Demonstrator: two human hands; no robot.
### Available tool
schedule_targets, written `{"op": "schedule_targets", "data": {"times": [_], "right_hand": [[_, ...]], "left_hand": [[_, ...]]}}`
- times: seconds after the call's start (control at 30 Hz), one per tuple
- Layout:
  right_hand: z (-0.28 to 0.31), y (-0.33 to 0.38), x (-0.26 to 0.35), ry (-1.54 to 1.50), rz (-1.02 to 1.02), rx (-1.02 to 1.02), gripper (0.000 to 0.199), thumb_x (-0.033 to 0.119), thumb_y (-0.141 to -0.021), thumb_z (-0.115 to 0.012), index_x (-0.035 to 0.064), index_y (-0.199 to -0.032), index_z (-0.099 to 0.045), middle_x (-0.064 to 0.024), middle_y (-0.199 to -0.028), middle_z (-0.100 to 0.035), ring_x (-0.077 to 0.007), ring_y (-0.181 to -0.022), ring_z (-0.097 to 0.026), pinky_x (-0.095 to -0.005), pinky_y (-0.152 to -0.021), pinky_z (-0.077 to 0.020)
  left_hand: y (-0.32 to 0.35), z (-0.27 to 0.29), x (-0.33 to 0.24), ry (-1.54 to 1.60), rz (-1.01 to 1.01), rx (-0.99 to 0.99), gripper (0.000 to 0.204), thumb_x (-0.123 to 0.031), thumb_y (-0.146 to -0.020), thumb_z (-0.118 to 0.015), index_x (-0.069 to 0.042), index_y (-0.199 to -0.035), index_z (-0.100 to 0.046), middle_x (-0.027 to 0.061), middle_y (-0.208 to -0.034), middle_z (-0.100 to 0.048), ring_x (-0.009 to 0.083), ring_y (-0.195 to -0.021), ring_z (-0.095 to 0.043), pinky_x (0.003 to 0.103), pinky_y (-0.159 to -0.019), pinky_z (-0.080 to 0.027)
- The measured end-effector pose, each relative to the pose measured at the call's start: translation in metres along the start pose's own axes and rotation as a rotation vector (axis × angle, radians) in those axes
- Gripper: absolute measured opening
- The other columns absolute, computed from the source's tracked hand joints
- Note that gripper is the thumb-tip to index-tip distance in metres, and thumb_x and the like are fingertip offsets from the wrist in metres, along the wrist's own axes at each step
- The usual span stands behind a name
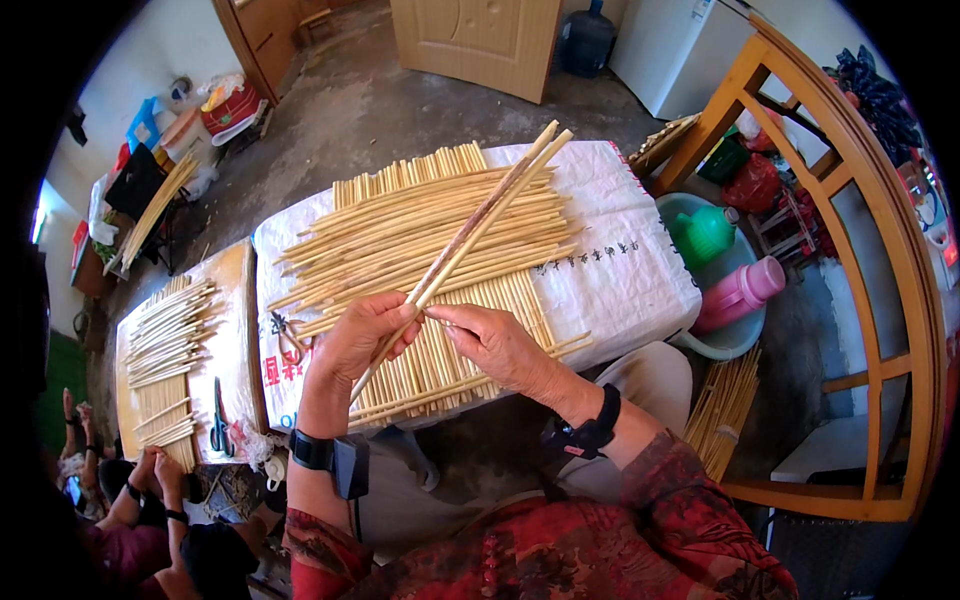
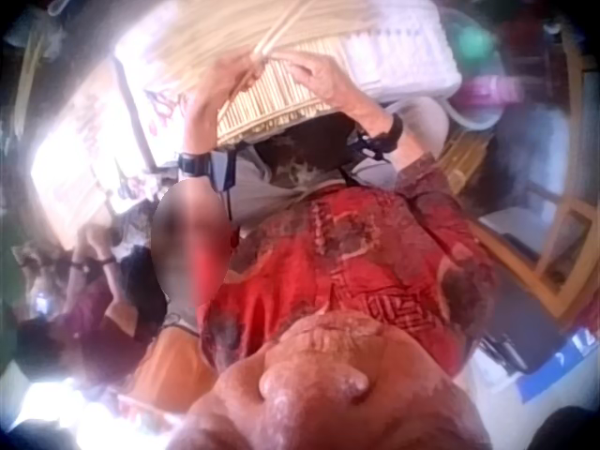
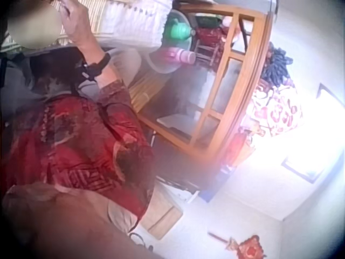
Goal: The person assembles long bamboo sticks by tying them together with white string, aligning them into a flat mat-like structure on a table.
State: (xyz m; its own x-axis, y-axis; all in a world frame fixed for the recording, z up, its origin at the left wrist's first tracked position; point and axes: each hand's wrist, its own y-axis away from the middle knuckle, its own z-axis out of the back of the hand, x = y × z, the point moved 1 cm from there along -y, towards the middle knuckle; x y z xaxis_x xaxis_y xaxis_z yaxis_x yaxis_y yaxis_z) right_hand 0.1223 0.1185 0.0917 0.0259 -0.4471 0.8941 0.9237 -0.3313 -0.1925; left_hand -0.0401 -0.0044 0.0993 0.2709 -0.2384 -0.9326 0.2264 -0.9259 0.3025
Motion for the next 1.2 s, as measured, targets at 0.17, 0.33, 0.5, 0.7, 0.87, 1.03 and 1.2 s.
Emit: {"op": "schedule_targets", "data": {"times": [0.17, 0.33, 0.5, 0.7, 0.87, 1.03, 1.2], "right_hand": [[0.000, -0.001, 0.000, -0.053, -0.083, 0.037, 0.035, 0.005, -0.086, -0.053, 0.0059, -0.121, -0.056, -0.0132, -0.080, -0.061, -0.0172, -0.068, -0.058, -0.0272, -0.065, -0.0469], [0.000, -0.002, 0.001, -0.095, -0.183, 0.096, 0.036, 0.006, -0.088, -0.051, 0.0061, -0.123, -0.055, -0.0063, -0.069, -0.054, -0.0098, -0.060, -0.050, -0.0240, -0.060, -0.0437], [-0.001, -0.002, -0.002, -0.172, -0.205, 0.104, 0.033, 0.007, -0.089, -0.051, 0.0055, -0.122, -0.056, -0.0043, -0.067, -0.054, -0.0095, -0.061, -0.051, -0.0247, -0.059, -0.0440], [-0.003, 0.003, -0.010, -0.155, -0.125, 0.032, 0.023, 0.009, -0.091, -0.054, 0.0021, -0.112, -0.060, 0.0002, -0.072, -0.053, -0.0066, -0.063, -0.048, -0.0215, -0.057, -0.0417], [-0.009, 0.007, -0.003, -0.093, -0.100, -0.048, 0.021, 0.010, -0.091, -0.053, 0.0012, -0.108, -0.060, -0.0006, -0.071, -0.053, -0.0070, -0.062, -0.048, -0.0225, -0.057, -0.0415], [-0.008, 0.008, -0.001, -0.030, -0.089, -0.062, 0.020, 0.007, -0.090, -0.053, 0.0010, -0.107, -0.059, -0.0049, -0.070, -0.054, -0.0117, -0.063, -0.051, -0.0256, -0.058, -0.0430], [-0.016, 0.006, -0.003, -0.040, -0.072, -0.114, 0.020, 0.003, -0.087, -0.051, 0.0013, -0.105, -0.059, -0.0120, -0.073, -0.058, -0.0192, -0.065, -0.058, -0.0297, -0.061, -0.0467]], "left_hand": [[0.001, -0.002, 0.000, 0.039, -0.005, -0.038, 0.021, -0.022, -0.091, -0.058, -0.004, -0.081, -0.061, -0.0015, -0.065, -0.055, 0.0035, -0.054, -0.048, 0.017, -0.046, -0.037], [0.002, 0.000, 0.001, 0.038, -0.001, -0.049, 0.021, -0.022, -0.091, -0.058, -0.003, -0.082, -0.061, -0.0017, -0.065, -0.055, 0.0035, -0.054, -0.049, 0.018, -0.046, -0.037], [0.002, -0.001, 0.001, 0.034, 0.010, -0.056, 0.021, -0.021, -0.091, -0.057, -0.004, -0.081, -0.061, -0.0017, -0.065, -0.055, 0.0035, -0.054, -0.048, 0.018, -0.045, -0.037], [0.001, -0.001, 0.005, -0.090, 0.007, -0.067, 0.020, -0.019, -0.092, -0.053, -0.004, -0.082, -0.062, -0.0008, -0.066, -0.058, 0.0034, -0.054, -0.051, 0.016, -0.046, -0.040], [0.004, -0.007, 0.003, -0.093, 0.006, -0.085, 0.021, -0.019, -0.092, -0.054, -0.004, -0.080, -0.062, -0.0009, -0.066, -0.057, 0.0033, -0.054, -0.051, 0.016, -0.046, -0.040], [0.001, -0.009, 0.010, -0.125, 0.026, -0.054, 0.022, -0.020, -0.091, -0.056, -0.004, -0.079, -0.062, -0.0011, -0.066, -0.057, 0.0031, -0.054, -0.050, 0.017, -0.045, -0.038], [0.002, -0.006, 0.010, -0.125, 0.022, -0.050, 0.021, -0.020, -0.092, -0.055, -0.004, -0.079, -0.061, -0.0009, -0.067, -0.058, 0.0032, -0.055, -0.050, 0.017, -0.046, -0.038]]}}
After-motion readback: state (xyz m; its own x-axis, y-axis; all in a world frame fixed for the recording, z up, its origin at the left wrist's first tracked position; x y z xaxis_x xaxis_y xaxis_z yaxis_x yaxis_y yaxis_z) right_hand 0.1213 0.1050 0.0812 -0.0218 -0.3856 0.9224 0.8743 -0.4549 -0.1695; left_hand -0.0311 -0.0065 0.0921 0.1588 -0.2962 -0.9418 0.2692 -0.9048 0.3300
